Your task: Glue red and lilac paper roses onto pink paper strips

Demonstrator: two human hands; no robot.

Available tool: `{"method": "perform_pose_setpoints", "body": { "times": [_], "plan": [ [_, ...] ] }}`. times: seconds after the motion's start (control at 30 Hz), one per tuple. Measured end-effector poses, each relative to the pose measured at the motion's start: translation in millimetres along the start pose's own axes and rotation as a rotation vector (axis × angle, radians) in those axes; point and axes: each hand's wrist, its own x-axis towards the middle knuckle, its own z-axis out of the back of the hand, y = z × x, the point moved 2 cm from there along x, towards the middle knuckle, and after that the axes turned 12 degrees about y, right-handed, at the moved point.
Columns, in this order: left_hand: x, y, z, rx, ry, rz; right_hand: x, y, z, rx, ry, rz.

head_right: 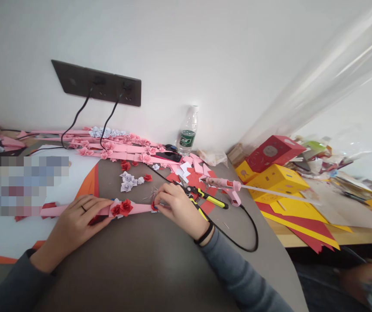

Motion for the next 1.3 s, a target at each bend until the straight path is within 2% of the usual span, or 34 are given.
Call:
{"method": "perform_pose_setpoints", "body": {
  "times": [0.37, 0.47, 0.57, 0.7, 0.8, 0.9, 1.07, 1.17, 1.3],
  "plan": [
    [0.6, -1.2, 0.2, -0.006, -0.004, 0.022, 0.3, 2.6, 0.5, 0.027, 0.025, -0.008],
    [0.0, -1.5, -0.7, -0.005, -0.007, 0.022, -0.3, 5.7, 9.7, 0.078, 0.033, 0.000],
    [-0.6, -1.7, -1.4, 0.001, -0.007, 0.021, 4.5, 4.1, 24.1, 0.165, -0.015, 0.009],
    [-0.5, -2.3, -0.9, 0.007, -0.011, 0.025, 29.1, -11.7, 36.3, 0.146, -0.086, 0.007],
    [0.1, -3.1, 0.0, 0.004, -0.017, 0.032, 60.9, -30.0, 33.4, 0.102, -0.016, 0.032],
    [0.5, -3.4, 0.5, 0.000, -0.025, 0.037, 97.2, -43.7, 27.9, -0.054, 0.076, 0.056],
    [-0.1, -2.7, -0.8, -0.009, -0.034, 0.033, 143.1, -41.8, 24.9, -0.366, 0.249, 0.041],
    [-0.3, -2.5, -1.4, -0.015, -0.039, 0.036, 150.1, -36.8, 23.1, -0.374, 0.315, 0.031],
    [0.6, -3.4, 0.6, -0.016, -0.040, 0.039, 136.3, -40.8, 19.4, -0.344, 0.349, -0.023]
  ]
}}
